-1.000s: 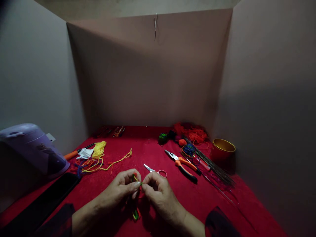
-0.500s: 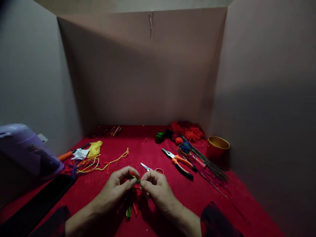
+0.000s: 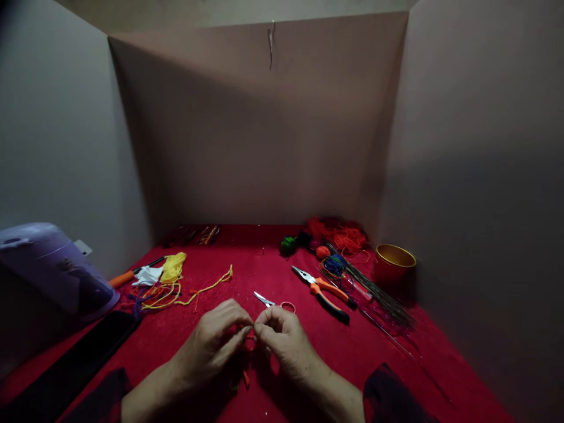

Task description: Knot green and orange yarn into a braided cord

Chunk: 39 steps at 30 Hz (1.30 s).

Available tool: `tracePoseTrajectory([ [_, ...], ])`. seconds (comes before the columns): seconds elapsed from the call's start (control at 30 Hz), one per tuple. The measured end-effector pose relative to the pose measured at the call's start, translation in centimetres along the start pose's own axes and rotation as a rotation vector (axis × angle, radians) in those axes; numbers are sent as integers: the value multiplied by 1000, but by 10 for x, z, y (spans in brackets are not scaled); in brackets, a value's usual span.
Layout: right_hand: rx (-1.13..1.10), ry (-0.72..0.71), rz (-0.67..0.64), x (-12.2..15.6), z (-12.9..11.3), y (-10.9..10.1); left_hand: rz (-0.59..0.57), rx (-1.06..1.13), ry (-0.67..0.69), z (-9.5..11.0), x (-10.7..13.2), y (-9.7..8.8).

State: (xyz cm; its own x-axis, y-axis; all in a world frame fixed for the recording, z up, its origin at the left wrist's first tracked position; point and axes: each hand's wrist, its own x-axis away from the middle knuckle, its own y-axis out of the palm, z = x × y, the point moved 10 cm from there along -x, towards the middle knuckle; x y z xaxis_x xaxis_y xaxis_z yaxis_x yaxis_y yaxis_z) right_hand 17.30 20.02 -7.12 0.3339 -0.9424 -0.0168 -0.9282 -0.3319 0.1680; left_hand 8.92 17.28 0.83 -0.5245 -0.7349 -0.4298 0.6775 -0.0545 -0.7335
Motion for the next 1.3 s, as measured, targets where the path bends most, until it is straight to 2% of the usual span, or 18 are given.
tracePoseTrajectory([
  [0.27,2,2,-28,2,-3,5,5,-16,-90,-7,-2,2],
  [0.67,9,0,-29,2,-4,5,2,-2,-73,-4,-2,0],
  [0.97,3,18,-62,4,-1,9,-12,191,-300,-28,2,8],
  [1.3,19,-5,-36,3,-4,4,-52,-5,-152,-12,0,11],
])
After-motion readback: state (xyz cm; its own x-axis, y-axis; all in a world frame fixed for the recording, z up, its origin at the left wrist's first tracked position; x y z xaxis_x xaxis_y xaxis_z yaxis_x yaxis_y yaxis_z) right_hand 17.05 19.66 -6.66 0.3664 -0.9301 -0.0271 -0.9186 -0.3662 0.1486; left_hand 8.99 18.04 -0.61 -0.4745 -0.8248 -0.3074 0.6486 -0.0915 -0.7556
